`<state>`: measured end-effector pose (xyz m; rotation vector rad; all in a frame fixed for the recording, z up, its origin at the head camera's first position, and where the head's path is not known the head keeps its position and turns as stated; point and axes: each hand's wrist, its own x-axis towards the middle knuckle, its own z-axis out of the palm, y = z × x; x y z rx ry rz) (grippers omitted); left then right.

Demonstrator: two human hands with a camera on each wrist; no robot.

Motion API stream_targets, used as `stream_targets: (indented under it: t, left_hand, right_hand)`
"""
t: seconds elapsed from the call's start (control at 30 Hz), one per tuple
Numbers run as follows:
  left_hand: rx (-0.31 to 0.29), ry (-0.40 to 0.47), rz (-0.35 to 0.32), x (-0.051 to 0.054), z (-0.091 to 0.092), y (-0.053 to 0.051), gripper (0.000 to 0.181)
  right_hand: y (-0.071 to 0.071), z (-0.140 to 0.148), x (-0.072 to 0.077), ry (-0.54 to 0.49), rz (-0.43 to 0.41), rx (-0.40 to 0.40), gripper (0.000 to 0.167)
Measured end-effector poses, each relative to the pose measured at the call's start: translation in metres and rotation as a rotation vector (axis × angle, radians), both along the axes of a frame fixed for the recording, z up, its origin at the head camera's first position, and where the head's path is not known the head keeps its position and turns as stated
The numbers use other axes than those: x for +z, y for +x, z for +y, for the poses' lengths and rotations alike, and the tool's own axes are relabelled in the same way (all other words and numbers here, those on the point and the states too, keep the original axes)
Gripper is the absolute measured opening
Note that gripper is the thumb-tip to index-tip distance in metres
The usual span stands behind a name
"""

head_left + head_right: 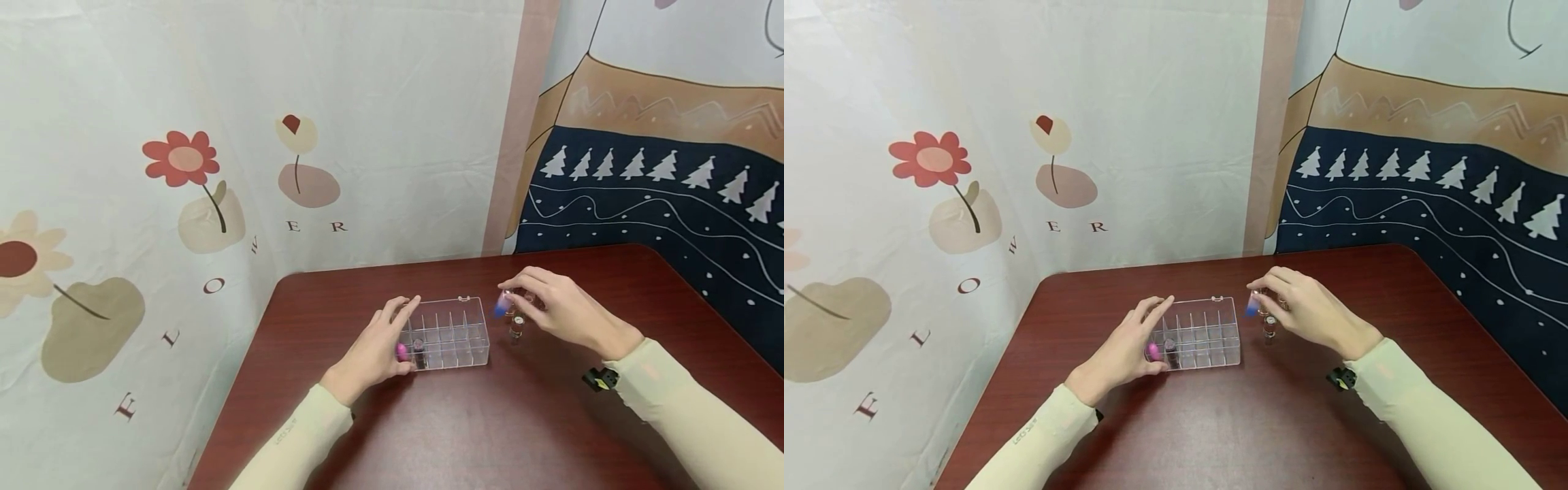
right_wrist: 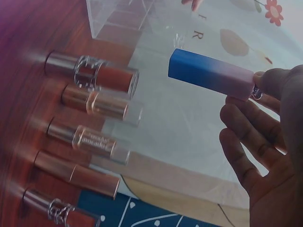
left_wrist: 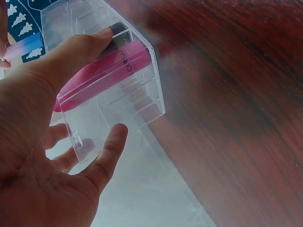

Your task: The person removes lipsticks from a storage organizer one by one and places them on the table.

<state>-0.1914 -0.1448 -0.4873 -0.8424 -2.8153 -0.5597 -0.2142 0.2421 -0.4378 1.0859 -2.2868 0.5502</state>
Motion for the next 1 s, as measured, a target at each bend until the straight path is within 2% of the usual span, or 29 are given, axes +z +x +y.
stream_targets:
  t: [0.37, 0.77, 1.0]
  left_hand:
    - [-0.008, -0.003, 0.000, 0.001, 0.000, 0.001, 0.135]
    - [-0.007, -0.002, 0.003, 0.003, 0.000, 0.002, 0.134]
    - [-0.002, -0.004, 0.007, 0.001, 0.000, 0.001, 0.135]
  right_hand:
    - [0.002, 0.020, 0.001, -0.022, -0.022, -0.052, 0.044]
    - [0.002, 0.038, -0.005, -0.024, -0.011, -0.107, 0.040]
    - [0.001, 0.043, -0.012, -0.022, -0.008, -0.107, 0.037]
